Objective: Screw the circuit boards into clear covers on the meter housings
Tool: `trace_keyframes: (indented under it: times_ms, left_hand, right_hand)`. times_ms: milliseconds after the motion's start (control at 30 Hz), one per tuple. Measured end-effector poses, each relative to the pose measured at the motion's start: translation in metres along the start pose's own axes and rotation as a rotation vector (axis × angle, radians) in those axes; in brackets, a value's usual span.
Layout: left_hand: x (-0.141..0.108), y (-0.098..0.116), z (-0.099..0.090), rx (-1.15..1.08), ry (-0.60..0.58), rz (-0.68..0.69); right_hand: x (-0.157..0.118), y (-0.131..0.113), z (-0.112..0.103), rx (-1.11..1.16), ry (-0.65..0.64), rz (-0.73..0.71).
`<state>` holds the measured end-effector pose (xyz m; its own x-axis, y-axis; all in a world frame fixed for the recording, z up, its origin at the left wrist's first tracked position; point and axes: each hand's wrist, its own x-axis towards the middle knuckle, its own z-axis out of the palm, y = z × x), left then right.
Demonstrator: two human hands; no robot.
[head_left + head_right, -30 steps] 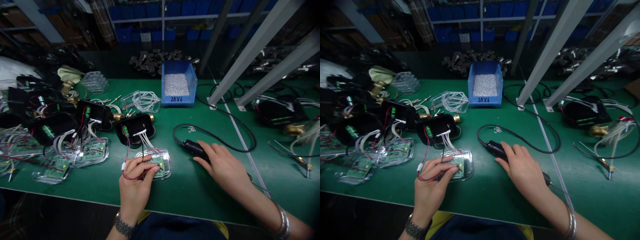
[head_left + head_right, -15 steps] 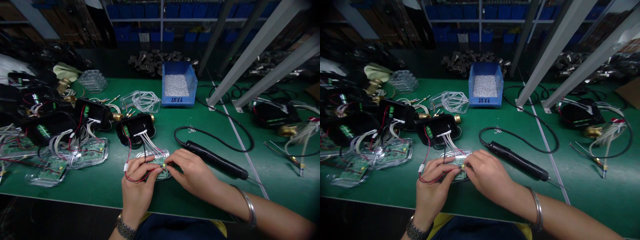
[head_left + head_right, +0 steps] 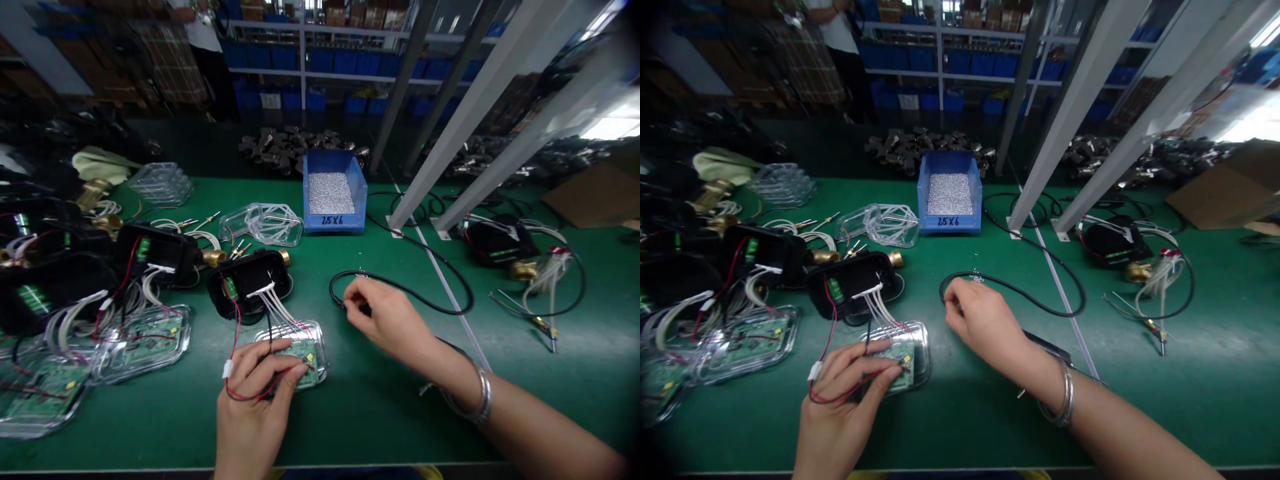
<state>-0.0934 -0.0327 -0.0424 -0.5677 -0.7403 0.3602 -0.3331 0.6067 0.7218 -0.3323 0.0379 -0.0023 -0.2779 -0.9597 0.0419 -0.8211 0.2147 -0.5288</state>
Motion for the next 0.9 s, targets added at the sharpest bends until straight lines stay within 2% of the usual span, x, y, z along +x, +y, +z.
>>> trace_keyframes:
  times_ms: [133,267,367,500,567,667,767,833,900]
  left_hand:
    - [0.001,0.001,-0.002,-0.019,-0.010,-0.009]
    - [0.002,0.000,-0.005,-0.006,-0.034,0.000]
    - [0.003,-0.002,-0.007,0.016,-0.053,0.012]
    - [0.004,-0.004,-0.008,0.027,-0.066,0.016]
    - [0.005,-0.005,-0.008,0.030,-0.067,0.032]
    - [0.005,-0.003,-0.009,0.048,-0.075,0.025]
    - [0.004,0.000,-0.011,0.098,-0.079,-0.001]
    - [0.003,0.001,-0.012,0.151,-0.101,-0.004]
    - [0.002,0.001,-0.014,0.196,-0.127,-0.014]
  right_hand:
    - [0.004,0.035,-0.012,-0.066,0.008,0.169]
    - [0.000,0.049,-0.016,-0.025,-0.089,0.177]
    - [-0.009,0.056,-0.026,0.015,-0.121,0.180]
    - [-0.034,0.065,-0.042,0.008,-0.054,0.274]
    - [-0.052,0.066,-0.040,0.003,-0.053,0.307]
    - [-0.074,0.066,-0.023,0.013,-0.077,0.292]
    - [-0.081,0.066,-0.010,0.060,-0.055,0.257]
    - [-0.080,0.066,-0.014,0.130,-0.016,0.258]
    - [-0.078,0.065,-0.028,0.233,0.048,0.276]
